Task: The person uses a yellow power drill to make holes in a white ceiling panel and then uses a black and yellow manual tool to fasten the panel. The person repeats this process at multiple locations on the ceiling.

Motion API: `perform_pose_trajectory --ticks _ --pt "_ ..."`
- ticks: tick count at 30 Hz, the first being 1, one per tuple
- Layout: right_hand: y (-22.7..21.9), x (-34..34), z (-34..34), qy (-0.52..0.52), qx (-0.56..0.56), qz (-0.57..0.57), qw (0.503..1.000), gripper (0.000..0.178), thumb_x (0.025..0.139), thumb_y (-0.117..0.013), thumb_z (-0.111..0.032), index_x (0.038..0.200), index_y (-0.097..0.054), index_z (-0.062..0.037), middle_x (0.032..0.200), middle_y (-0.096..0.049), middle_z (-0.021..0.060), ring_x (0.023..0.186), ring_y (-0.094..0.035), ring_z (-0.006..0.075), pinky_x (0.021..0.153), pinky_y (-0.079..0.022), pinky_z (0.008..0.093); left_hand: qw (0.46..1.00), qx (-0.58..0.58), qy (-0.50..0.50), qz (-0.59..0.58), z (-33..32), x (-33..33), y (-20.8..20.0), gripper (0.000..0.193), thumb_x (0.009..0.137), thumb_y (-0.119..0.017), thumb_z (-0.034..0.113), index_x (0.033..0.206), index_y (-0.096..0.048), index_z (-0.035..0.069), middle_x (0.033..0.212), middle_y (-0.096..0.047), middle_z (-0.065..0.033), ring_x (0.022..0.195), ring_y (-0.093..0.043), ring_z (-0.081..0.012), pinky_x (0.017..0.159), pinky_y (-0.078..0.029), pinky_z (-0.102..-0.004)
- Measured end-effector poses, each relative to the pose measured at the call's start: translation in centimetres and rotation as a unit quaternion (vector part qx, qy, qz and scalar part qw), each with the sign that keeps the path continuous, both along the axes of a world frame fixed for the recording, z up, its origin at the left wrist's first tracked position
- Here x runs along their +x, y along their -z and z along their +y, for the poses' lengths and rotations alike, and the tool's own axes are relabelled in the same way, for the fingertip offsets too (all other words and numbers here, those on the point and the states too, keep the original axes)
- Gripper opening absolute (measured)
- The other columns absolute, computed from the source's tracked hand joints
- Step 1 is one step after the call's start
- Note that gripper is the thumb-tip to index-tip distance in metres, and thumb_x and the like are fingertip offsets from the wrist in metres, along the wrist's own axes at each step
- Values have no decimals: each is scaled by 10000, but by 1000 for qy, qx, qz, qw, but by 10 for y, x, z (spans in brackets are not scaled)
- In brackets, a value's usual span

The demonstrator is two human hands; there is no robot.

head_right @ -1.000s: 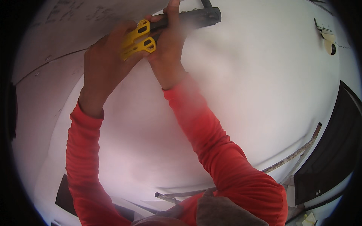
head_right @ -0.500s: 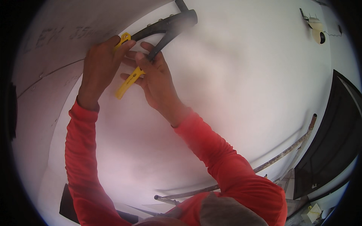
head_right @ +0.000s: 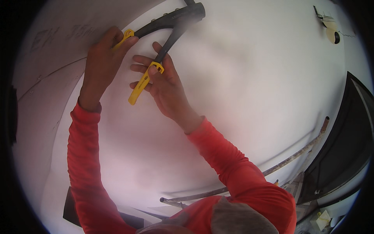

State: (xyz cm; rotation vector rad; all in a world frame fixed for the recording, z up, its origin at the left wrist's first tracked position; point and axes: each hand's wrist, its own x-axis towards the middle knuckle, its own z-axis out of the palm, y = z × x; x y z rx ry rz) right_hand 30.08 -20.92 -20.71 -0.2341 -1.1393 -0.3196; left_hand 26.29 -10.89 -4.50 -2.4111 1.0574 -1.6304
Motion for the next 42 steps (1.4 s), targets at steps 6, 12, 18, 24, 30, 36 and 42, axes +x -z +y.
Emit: perform_pose_trajectory --ticks 6,12,18,24,30,36,42 --pt "-48 14 1 -65 39 -34 997 622 1070 -453 -533 1549 -366 -146 1515 -476 147 1428 -440 279 1138 -406 554 997 25 27 -61 5 7 0 446 946 -733 433 844 -549 40 594 -544 -93 487 -526 -232 511 -454 -340" --pt "-63 27 -13 -133 31 -45 990 678 982 -546 -667 1382 -514 -119 1386 -559 125 1327 -513 298 1054 -454 579 989 44 -42 -136 12 27 6 429 950 -737 430 1097 -583 58 892 -658 -118 761 -677 -226 672 -528 -354" --pt "-72 28 -10 -132 7 -20 991 679 945 -515 -753 1256 -561 -151 1203 -667 109 1160 -613 305 955 -484 533 975 145 -108 -132 53 11 23 1075 706 -948 377 1565 -361 107 1465 -523 -202 1348 -544 -364 1067 -508 -488" --pt "-91 44 -1 -161 22 29 986 646 919 -546 -768 1112 -611 -156 1008 -707 73 922 -620 229 764 -441 376 973 121 -134 -142 61 15 22 1004 748 -921 391 1548 -392 95 1477 -538 -186 1351 -559 -333 1087 -496 -419" --pt "-100 37 -4 -106 26 17 994 641 922 -592 -721 1133 -608 -117 972 -687 83 838 -602 203 703 -429 331 969 126 -141 -159 41 7 17 1020 707 -947 397 1528 -420 101 1430 -575 -181 1272 -620 -343 1049 -533 -427" --pt "-104 26 -9 -154 48 53 985 550 948 -646 -628 1071 -618 -92 882 -679 76 767 -640 195 679 -504 305 957 180 -75 -215 37 -14 9 867 675 -957 388 1394 -549 126 1209 -707 -89 1047 -729 -279 800 -618 -380" --pt "-133 16 0 -152 98 48 982 552 960 -662 -593 1059 -602 -53 840 -637 60 755 -652 169 670 -569 295 960 182 -82 -196 41 -22 -23 626 783 -907 333 1313 -640 134 1077 -763 -108 937 -766 -249 798 -612 -333"
